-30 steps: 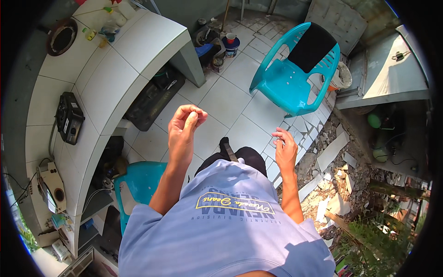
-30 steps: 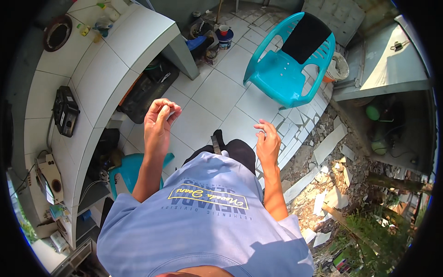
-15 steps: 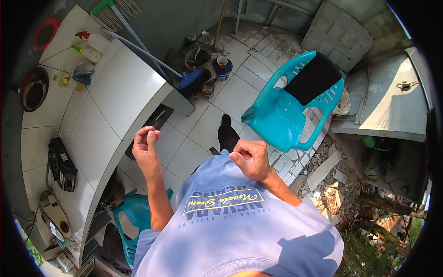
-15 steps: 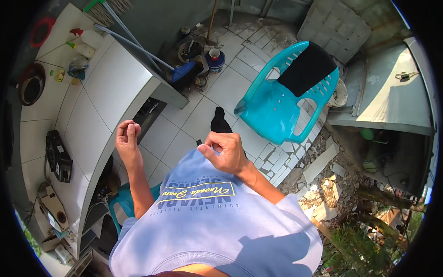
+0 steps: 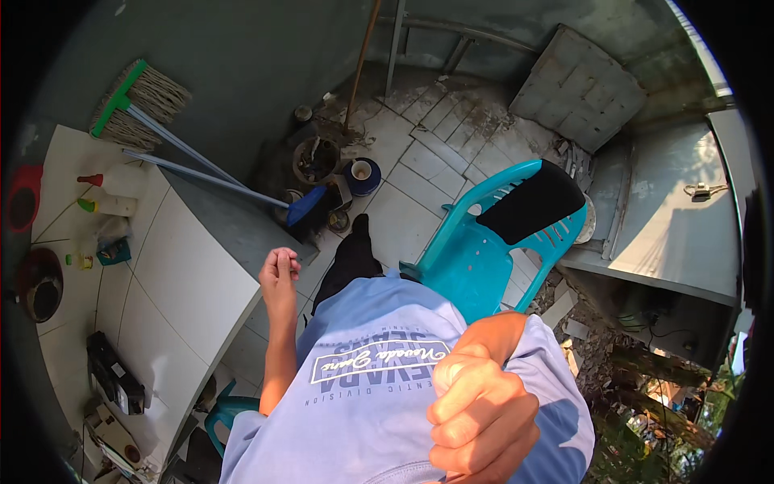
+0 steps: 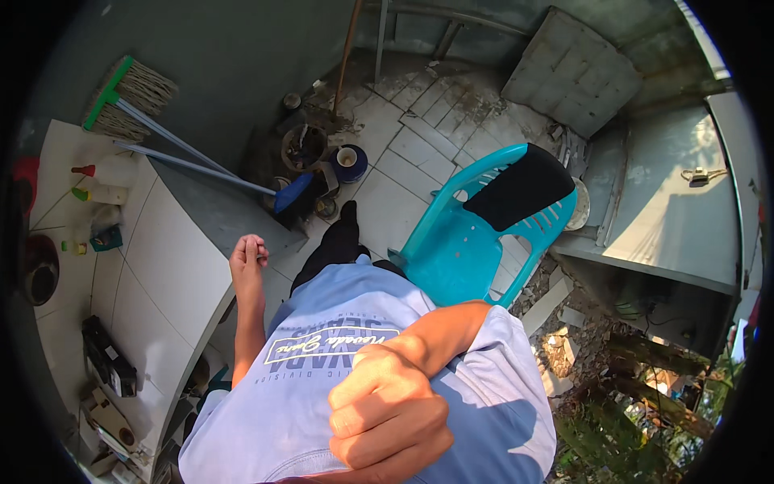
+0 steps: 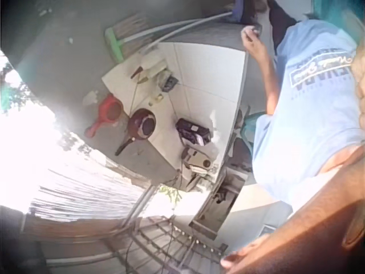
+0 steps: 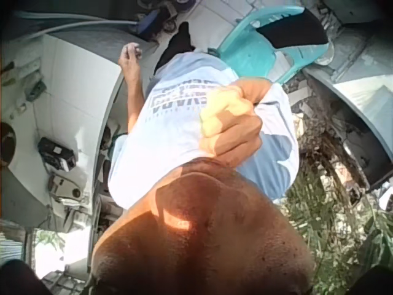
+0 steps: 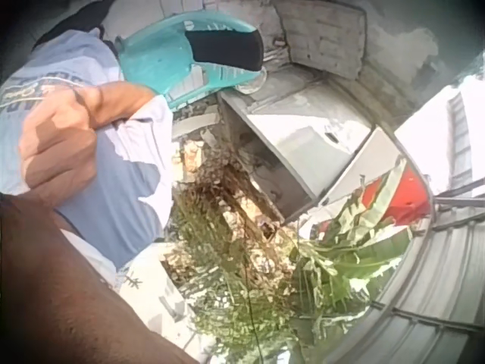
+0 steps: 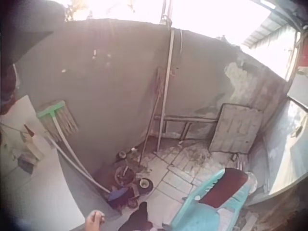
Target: The person adjusts a metal articulator on a bench, picks up a small screw, and walks to an outdoor patio. They hold a long metal rail against a frame and use a screwdriver to tighten a screw on a mounting bracket at the top of the rail.
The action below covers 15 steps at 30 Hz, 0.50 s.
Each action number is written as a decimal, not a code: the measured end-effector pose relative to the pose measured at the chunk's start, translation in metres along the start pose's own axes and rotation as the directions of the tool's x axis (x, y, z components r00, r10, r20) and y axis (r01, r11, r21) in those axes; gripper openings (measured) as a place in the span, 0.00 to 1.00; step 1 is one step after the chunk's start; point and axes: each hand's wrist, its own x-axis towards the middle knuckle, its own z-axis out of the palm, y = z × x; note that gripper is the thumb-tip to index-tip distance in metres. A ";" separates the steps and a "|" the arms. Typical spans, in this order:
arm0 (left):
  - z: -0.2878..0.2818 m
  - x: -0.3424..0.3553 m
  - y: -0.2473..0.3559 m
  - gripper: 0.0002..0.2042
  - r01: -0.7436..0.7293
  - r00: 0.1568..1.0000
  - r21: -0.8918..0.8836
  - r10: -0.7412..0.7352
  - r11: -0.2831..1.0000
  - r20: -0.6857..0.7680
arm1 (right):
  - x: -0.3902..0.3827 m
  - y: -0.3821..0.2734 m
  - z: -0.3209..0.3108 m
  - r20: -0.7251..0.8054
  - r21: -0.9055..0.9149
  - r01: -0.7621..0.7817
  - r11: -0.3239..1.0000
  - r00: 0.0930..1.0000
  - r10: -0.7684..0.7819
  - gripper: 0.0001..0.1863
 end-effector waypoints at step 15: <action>0.072 0.213 0.004 0.11 0.095 0.992 0.058 -0.099 0.994 0.078 | 0.081 0.169 -0.136 -0.014 -0.139 0.092 0.986 0.995 -0.094 0.05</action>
